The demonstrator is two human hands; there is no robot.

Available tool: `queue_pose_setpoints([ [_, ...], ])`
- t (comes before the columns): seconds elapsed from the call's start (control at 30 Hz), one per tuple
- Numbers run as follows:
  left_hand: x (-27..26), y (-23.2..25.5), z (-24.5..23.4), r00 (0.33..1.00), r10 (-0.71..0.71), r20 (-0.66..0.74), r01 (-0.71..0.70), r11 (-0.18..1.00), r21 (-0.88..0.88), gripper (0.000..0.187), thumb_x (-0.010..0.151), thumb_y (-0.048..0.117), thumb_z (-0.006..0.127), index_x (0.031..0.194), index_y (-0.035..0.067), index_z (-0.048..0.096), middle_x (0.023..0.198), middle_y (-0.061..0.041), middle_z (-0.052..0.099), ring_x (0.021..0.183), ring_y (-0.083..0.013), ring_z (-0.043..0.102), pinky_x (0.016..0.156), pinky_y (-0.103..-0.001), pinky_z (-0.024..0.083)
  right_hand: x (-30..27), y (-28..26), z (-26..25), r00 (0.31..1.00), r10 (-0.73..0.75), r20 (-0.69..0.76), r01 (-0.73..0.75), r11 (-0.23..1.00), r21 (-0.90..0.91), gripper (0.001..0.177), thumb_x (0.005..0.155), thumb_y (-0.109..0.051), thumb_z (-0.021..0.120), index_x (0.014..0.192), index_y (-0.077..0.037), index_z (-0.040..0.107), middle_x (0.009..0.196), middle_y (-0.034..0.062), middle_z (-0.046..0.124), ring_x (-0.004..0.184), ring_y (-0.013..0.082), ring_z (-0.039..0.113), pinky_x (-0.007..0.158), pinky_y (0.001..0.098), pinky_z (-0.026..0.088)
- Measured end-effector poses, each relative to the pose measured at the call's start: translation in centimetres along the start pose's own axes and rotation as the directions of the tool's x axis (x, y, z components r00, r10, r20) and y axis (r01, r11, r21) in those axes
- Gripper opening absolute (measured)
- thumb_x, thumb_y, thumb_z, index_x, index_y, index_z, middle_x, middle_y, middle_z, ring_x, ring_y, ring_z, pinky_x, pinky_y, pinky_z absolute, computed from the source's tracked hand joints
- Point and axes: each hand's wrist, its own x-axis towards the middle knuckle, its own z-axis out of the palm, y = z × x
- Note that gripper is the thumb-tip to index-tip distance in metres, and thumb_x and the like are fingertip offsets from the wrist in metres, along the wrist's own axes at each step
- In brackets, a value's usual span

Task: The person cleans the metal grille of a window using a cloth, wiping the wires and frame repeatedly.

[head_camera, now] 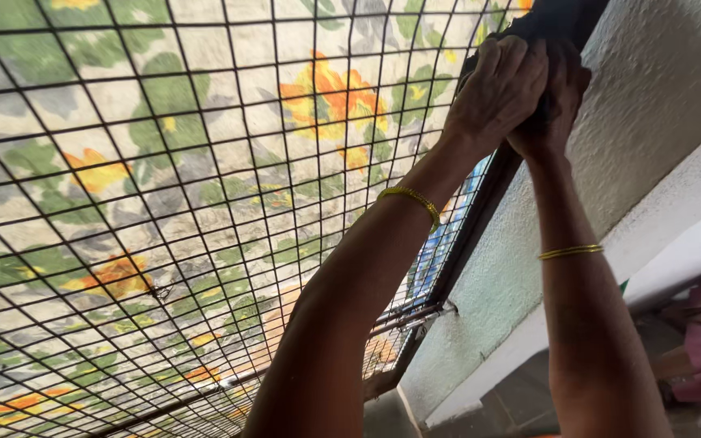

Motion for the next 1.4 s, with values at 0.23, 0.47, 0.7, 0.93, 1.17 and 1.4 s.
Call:
queue_pose_setpoints([
  [0.23, -6.2, 2.8, 1.1, 0.940, 0.254, 0.229, -0.236, 0.966, -0.104, 0.022, 0.091, 0.026, 0.059, 0.101, 0.013, 0.075, 0.105, -0.004, 0.070, 0.114, -0.0294, 0.055, 0.103, -0.048, 0.040, -14.4, -3.5, 6.8, 0.811, 0.573, 0.117, -0.472, 0.524, 0.708, 0.073, 0.088, -0.017, 0.090, 0.145, -0.010, 0.045, 0.142, 0.0086, 0.049, 0.127, 0.0180, 0.050, 0.111, 0.0370, 0.046],
  [0.47, -13.3, 3.4, -0.1, 0.724, 0.497, 0.479, -0.402, 0.868, -0.293, 0.014, 0.087, 0.022, 0.064, 0.084, 0.022, 0.078, 0.100, 0.003, 0.072, 0.116, -0.0260, 0.055, 0.100, -0.043, 0.039, -21.6, -14.5, 6.9, 0.713, 0.684, 0.154, -0.564, 0.430, 0.705, 0.087, 0.084, -0.022, 0.092, 0.151, -0.007, 0.038, 0.149, 0.0127, 0.042, 0.132, 0.0245, 0.047, 0.112, 0.0415, 0.045],
  [0.7, -11.2, -4.9, -2.4, 0.960, 0.262, 0.101, -0.215, 0.917, -0.336, 0.014, 0.077, 0.024, 0.066, 0.073, 0.014, 0.074, 0.083, -0.002, 0.071, 0.097, -0.0230, 0.061, 0.088, -0.040, 0.044, -10.0, -20.8, 3.6, 0.835, 0.537, -0.123, -0.417, 0.762, 0.494, 0.083, 0.091, -0.030, 0.094, 0.152, -0.005, 0.044, 0.149, 0.0170, 0.044, 0.131, 0.0312, 0.048, 0.110, 0.0458, 0.044],
  [0.93, -12.2, -23.0, -13.4, 0.970, 0.242, -0.018, -0.243, 0.969, -0.045, 0.013, 0.088, 0.024, 0.066, 0.089, 0.012, 0.070, 0.089, -0.003, 0.068, 0.103, -0.0260, 0.059, 0.087, -0.043, 0.044, 2.8, -36.0, 3.7, 0.846, 0.454, -0.280, -0.369, 0.877, 0.306, 0.081, 0.093, -0.037, 0.095, 0.152, -0.007, 0.048, 0.150, 0.0180, 0.046, 0.128, 0.0361, 0.048, 0.105, 0.0512, 0.042],
  [1.17, -18.6, -37.6, -26.5, 0.971, 0.236, -0.049, -0.232, 0.970, 0.070, 0.023, 0.092, 0.023, 0.063, 0.108, 0.007, 0.066, 0.104, -0.009, 0.063, 0.113, -0.0327, 0.056, 0.091, -0.046, 0.044, 8.3, -53.1, 2.9, 0.857, 0.350, -0.378, -0.182, 0.892, 0.413, 0.072, 0.098, -0.038, 0.091, 0.153, -0.013, 0.052, 0.156, 0.0138, 0.043, 0.129, 0.0355, 0.045, 0.109, 0.0501, 0.040],
  [1.4, -28.1, -50.9, -40.8, 0.987, 0.089, 0.131, -0.111, 0.979, 0.172, 0.026, 0.091, 0.013, 0.061, 0.116, 0.007, 0.061, 0.115, -0.011, 0.059, 0.116, -0.0358, 0.050, 0.096, -0.051, 0.040, 13.3, -69.8, 3.8, 0.909, 0.072, -0.410, 0.155, 0.855, 0.494, 0.067, 0.085, -0.023, 0.083, 0.142, -0.004, 0.054, 0.151, 0.0222, 0.042, 0.125, 0.0458, 0.042, 0.103, 0.0603, 0.034],
])
